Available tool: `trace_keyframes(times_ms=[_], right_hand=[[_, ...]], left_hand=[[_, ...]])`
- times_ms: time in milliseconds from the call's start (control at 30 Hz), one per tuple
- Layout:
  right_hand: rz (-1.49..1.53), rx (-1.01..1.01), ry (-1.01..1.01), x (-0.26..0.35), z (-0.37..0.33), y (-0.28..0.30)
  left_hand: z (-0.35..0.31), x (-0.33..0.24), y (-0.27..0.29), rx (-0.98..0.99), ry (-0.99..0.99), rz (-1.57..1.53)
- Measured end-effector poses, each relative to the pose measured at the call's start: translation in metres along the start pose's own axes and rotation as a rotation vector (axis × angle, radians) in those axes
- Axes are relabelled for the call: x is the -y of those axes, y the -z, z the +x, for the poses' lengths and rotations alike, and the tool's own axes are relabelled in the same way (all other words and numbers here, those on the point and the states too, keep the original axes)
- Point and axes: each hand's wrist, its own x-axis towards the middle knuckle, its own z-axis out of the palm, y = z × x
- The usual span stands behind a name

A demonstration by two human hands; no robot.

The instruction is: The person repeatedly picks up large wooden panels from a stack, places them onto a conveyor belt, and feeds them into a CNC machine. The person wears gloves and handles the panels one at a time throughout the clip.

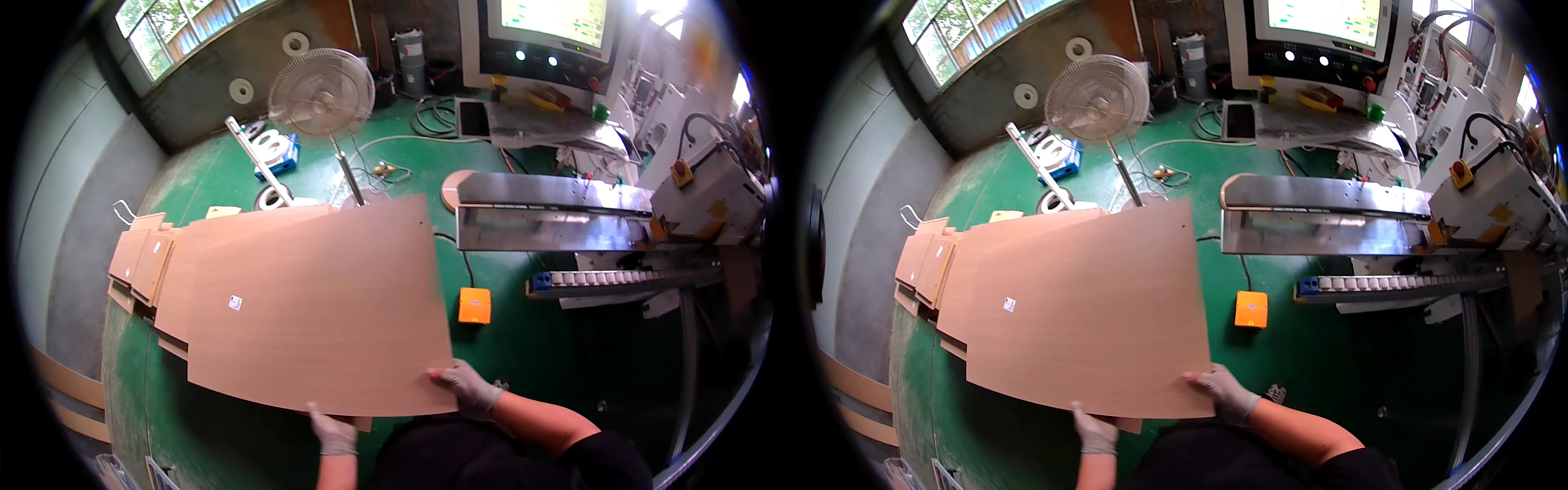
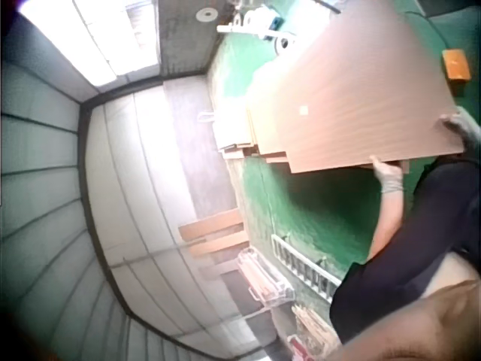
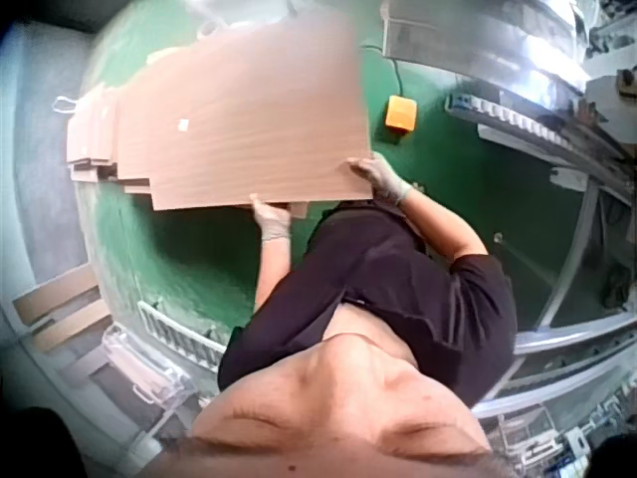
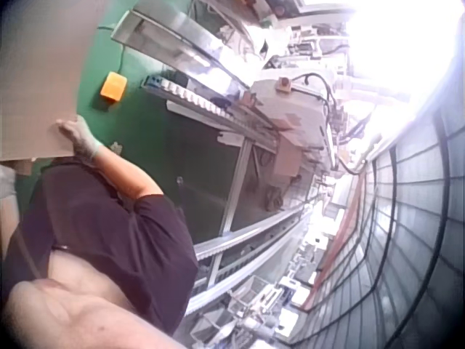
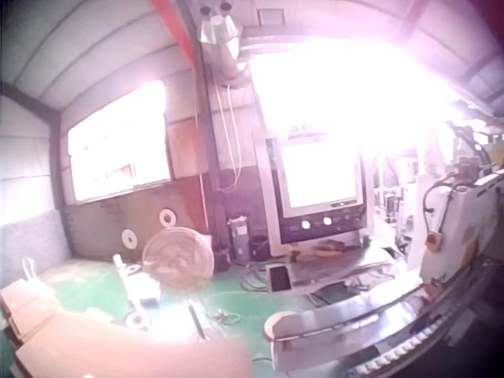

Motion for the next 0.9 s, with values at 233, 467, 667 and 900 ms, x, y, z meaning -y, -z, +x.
trace_keyframes(times_ms=[233, 467, 667, 900], right_hand=[[-0.223, -0.32, 0.143, 0.009, -0.086, 0.12], [-0.188, -0.519, 0.122, -0.001, -0.143, 0.146], [-0.196, -0.547, 0.175, 0.005, -0.169, 0.2], [-0.347, -0.769, 0.221, 0.025, -0.231, 0.268]], left_hand=[[0.107, -0.115, 0.124, -0.099, -0.113, -0.175], [0.111, -0.104, 0.112, -0.121, -0.096, -0.023], [0.123, -0.083, 0.16, 0.204, -0.304, 1.004], [0.026, 0.004, 0.023, 0.225, -0.301, 1.193]])
